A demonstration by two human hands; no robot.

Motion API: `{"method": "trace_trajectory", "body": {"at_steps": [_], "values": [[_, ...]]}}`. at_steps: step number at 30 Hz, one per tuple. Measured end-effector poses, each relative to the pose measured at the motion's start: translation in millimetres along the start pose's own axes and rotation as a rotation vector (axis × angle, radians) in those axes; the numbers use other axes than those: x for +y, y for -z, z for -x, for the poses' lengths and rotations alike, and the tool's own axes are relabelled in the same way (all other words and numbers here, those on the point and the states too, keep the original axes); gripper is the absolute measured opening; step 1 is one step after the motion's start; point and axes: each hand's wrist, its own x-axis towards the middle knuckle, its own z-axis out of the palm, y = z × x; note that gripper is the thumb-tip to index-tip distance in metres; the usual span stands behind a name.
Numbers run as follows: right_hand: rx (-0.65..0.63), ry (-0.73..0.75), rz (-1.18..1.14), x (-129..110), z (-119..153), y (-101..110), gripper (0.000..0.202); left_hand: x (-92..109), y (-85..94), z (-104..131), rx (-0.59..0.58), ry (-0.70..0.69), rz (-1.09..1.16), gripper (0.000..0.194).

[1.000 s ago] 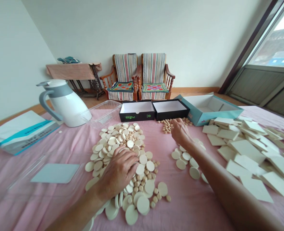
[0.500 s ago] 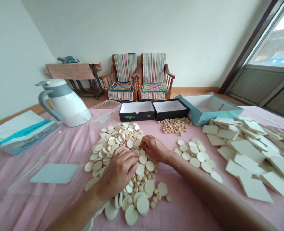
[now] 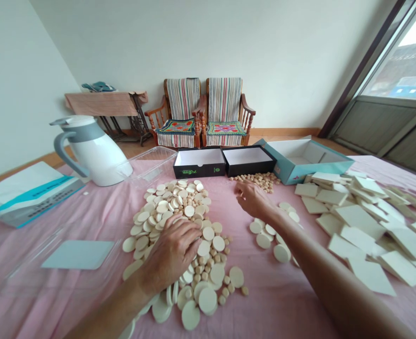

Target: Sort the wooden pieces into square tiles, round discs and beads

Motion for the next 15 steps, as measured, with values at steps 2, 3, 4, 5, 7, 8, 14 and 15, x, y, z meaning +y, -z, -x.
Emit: {"method": "trace_trajectory", "body": {"at_steps": [2, 3, 4, 5, 7, 8, 14, 15], "values": [[-0.286, 0.118, -0.066, -11, 7, 9, 0.016, -1, -0.3, 0, -0.007, -0.002, -0.004, 0.015], [-0.409, 0.180, -0.081, -18, 11, 13, 0.014, -1, -0.3, 0, -0.009, -0.004, -0.006, 0.015], [-0.506, 0.233, -0.076, -26, 15, 15, 0.015, -1, -0.3, 0, -0.007, -0.006, -0.009, 0.015], [-0.575, 0.278, -0.057, -33, 19, 16, 0.018, -1, -0.2, 0, -0.005, -0.009, -0.012, 0.015], [-0.642, 0.325, 0.013, -45, 24, 17, 0.024, -1, 0.0, 0, -0.001, -0.011, -0.017, 0.015], [-0.652, 0.331, 0.049, -49, 26, 16, 0.026, -1, 0.1, 0, 0.001, -0.012, -0.018, 0.015], [-0.620, 0.332, 0.076, -42, 22, 8, 0.019, -1, -0.1, 0, 0.004, -0.011, -0.025, 0.015], [-0.590, 0.307, 0.064, -35, 19, 7, 0.018, -1, -0.1, 0, 0.004, -0.008, -0.025, 0.015]]}}
